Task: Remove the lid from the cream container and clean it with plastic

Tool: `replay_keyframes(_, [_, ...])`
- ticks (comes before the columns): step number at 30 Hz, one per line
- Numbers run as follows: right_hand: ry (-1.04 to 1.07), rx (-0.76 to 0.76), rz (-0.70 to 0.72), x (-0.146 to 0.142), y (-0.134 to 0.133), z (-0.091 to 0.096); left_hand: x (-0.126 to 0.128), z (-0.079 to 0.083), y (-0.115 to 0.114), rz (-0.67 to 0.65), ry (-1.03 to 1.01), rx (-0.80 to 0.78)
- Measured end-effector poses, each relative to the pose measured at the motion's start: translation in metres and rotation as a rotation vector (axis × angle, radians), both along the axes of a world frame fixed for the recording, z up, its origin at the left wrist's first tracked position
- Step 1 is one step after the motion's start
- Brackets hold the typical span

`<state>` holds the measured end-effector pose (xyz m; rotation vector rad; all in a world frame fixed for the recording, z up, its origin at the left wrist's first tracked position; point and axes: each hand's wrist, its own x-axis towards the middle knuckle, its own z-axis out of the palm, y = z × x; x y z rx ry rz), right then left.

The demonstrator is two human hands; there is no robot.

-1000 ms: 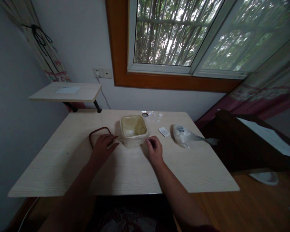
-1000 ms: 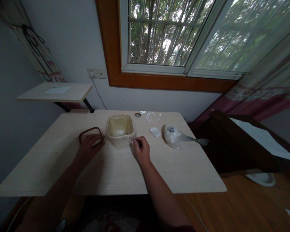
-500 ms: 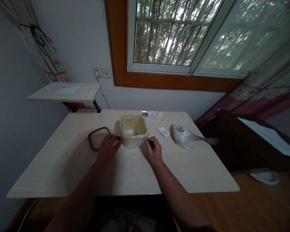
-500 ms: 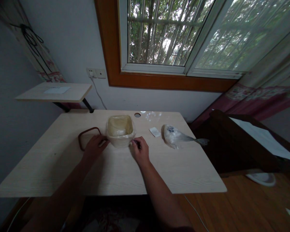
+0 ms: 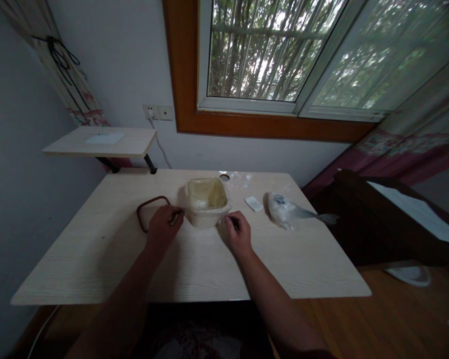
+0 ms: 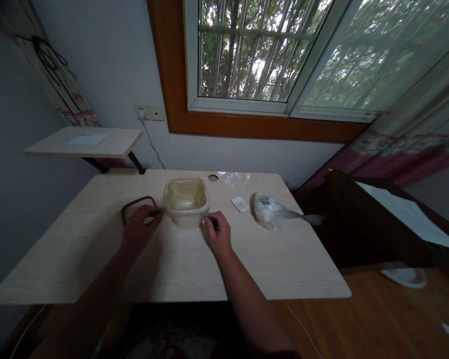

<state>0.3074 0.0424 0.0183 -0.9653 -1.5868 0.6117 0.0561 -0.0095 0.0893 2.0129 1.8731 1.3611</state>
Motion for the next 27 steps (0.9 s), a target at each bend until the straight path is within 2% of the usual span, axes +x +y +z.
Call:
replay_keyframes(5, [0.021, 0.002, 0.010, 0.000, 0.000, 0.000, 0.002, 0.020, -0.003, -0.004, -0.027, 0.034])
replay_keyframes(9, [0.028, -0.009, 0.013, -0.001, 0.000, 0.002, 0.002, 0.029, -0.002, 0.008, -0.059, 0.054])
replay_keyframes(19, [0.080, -0.028, -0.004, -0.002, 0.000, 0.004, -0.001, 0.037, -0.003, -0.013, -0.185, -0.002])
replay_keyframes(27, [0.120, -0.068, -0.042, -0.001, 0.001, 0.005, -0.007, 0.042, 0.002, -0.049, -0.253, -0.117])
